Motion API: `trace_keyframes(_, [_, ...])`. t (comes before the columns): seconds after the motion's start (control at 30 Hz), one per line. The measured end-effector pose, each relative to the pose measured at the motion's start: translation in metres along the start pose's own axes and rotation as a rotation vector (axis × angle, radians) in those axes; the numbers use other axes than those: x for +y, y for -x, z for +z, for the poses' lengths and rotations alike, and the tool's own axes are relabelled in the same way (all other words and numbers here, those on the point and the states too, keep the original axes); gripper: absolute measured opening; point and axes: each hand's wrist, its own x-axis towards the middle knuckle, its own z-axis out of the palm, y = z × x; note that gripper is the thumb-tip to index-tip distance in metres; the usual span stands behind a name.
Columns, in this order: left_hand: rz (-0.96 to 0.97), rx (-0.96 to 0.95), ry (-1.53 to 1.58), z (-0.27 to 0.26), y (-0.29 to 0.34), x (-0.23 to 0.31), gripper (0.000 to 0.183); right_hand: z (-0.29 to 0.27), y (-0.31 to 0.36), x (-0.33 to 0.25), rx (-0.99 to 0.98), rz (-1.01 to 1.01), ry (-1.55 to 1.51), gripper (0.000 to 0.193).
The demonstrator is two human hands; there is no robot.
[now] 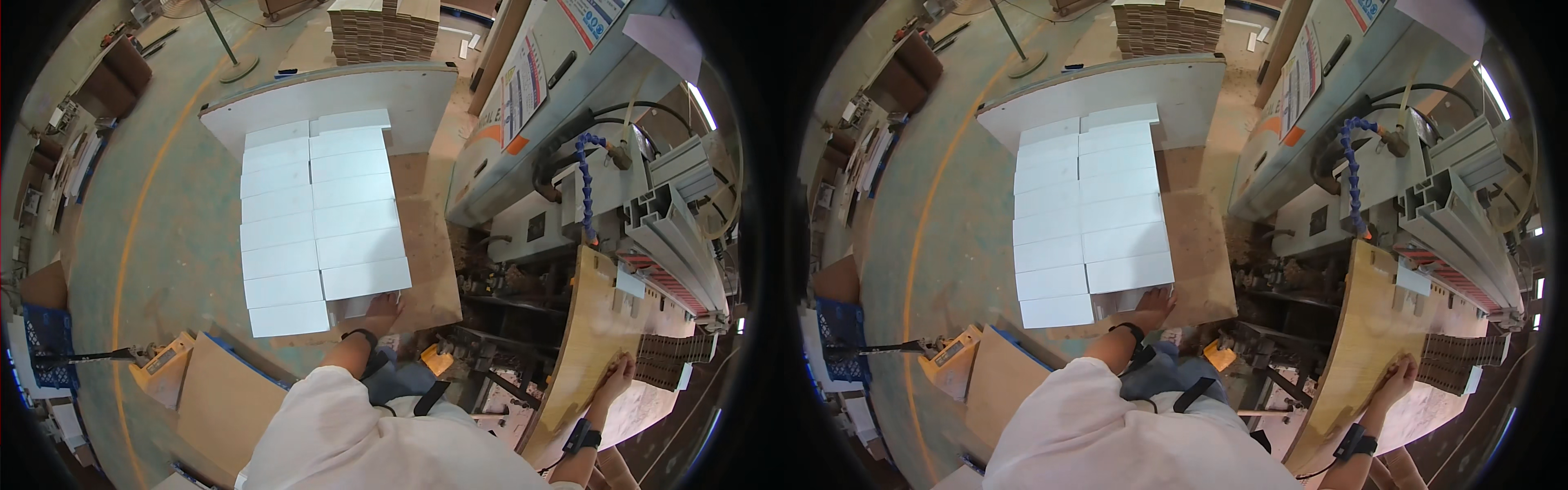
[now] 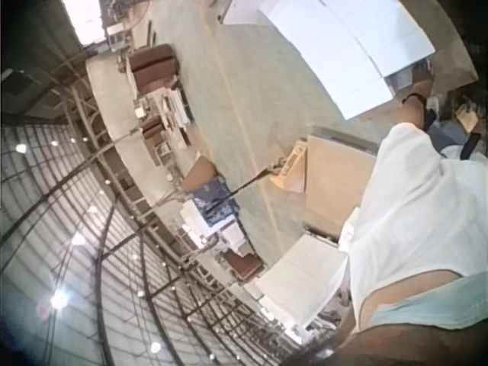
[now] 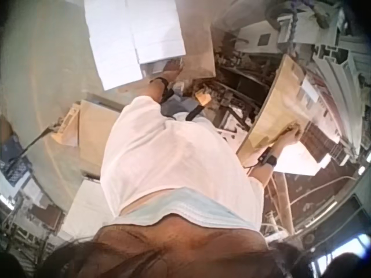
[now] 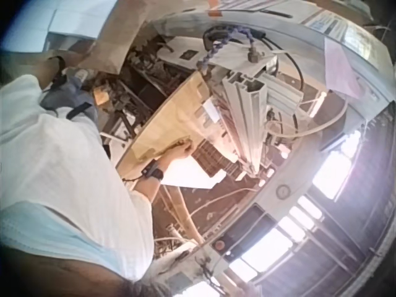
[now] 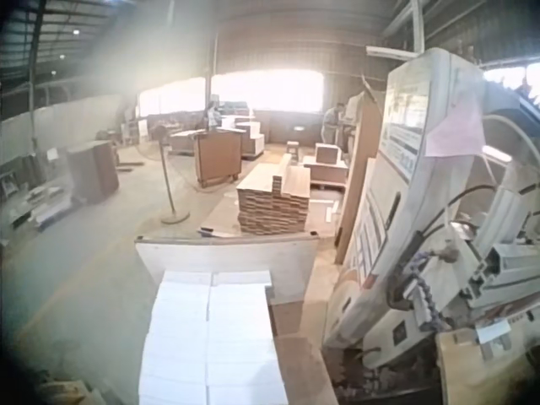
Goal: The recorder picks up white rectangular blocks from a stack, positions them against the guide of an industrial machine for processing, and then stacks the finished pieces on a pallet.
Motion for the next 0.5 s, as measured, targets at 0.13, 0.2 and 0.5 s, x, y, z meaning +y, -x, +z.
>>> trace_keyframes(0.13, [0.041,-0.279,0.119,-0.005,-0.003,-0.005,0.043,0.001,0.0,-0.001,0.023,0.025,-0.058,0.013])
trace_keyframes(0.2, [-0.048,-0.319,0.227,-0.01,-0.004,-0.01,0.04,0.001,0.001,-0.002,-0.022,-0.003,-0.092,0.013])
trace_keyframes(0.5, [0.143,-0.131,0.241,-0.046,-0.005,0.031,0.046,0.001,0.008,-0.014,0.031,0.119,-0.243,0.006])
